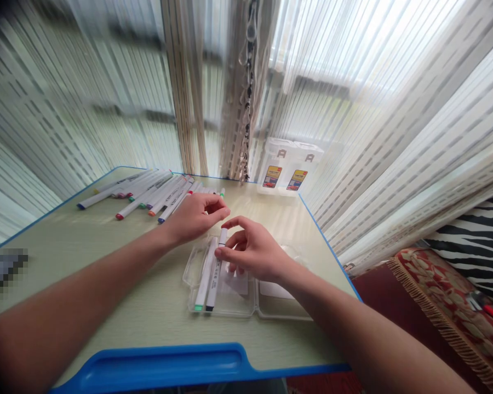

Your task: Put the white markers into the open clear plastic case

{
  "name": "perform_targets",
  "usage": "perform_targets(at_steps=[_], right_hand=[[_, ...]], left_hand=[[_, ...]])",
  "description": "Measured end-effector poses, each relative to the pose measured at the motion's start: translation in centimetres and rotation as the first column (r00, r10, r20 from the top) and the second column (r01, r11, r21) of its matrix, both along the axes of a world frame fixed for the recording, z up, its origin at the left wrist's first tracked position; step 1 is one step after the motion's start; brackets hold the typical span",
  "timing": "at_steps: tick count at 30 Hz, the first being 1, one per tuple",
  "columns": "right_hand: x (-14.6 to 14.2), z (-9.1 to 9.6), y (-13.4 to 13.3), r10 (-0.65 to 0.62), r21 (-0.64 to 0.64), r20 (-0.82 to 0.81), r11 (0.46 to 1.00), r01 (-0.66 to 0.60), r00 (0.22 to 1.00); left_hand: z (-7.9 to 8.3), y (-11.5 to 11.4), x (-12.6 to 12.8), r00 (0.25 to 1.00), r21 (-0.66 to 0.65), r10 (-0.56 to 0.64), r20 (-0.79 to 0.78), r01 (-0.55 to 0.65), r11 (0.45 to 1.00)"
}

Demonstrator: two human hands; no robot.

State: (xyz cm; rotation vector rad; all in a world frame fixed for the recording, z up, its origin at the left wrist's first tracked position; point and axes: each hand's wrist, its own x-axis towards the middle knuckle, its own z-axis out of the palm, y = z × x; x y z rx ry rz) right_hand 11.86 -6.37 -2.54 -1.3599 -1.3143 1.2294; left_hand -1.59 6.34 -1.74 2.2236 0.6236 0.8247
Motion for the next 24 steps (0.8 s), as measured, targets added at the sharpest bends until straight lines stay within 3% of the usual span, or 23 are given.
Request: perform_targets(at_steps=[8, 15, 19, 21, 24], right_hand=[[0.02, 0.45, 0.02, -0.054, -0.04, 0.188, 0.997, 0.063, 0.981], [-0.04, 0.56, -0.07, 0.013, -0.044, 0.304, 0.999, 0.001, 0.953], [0.15, 0.37, -0.06, -0.006, -0.056, 0.297, 0.998, 0.023, 0.955], [0.4, 0.45, -0.05, -0.04, -0.023, 0.334, 0.998, 0.051, 0.942], [0.89, 0.72, -0.09, -0.111, 0.151, 0.472, 0.988, 0.045, 0.874]], left_hand=[[-0.13, 0.07, 0.02, 0.998, 0.077, 0.005, -0.056, 0.0, 0.997], [0.02, -0.17, -0.18, 0.978, 0.068, -0.155, -0.138, 0.166, 0.984], [0.21, -0.15, -0.32, 0.971, 0.036, -0.194, -0.142, 0.201, 0.979], [0.32, -0.05, -0.4, 0.967, 0.007, -0.213, -0.14, 0.216, 0.976], [0.48, 0.25, -0.57, 0.961, -0.041, -0.242, -0.134, 0.239, 0.97]])
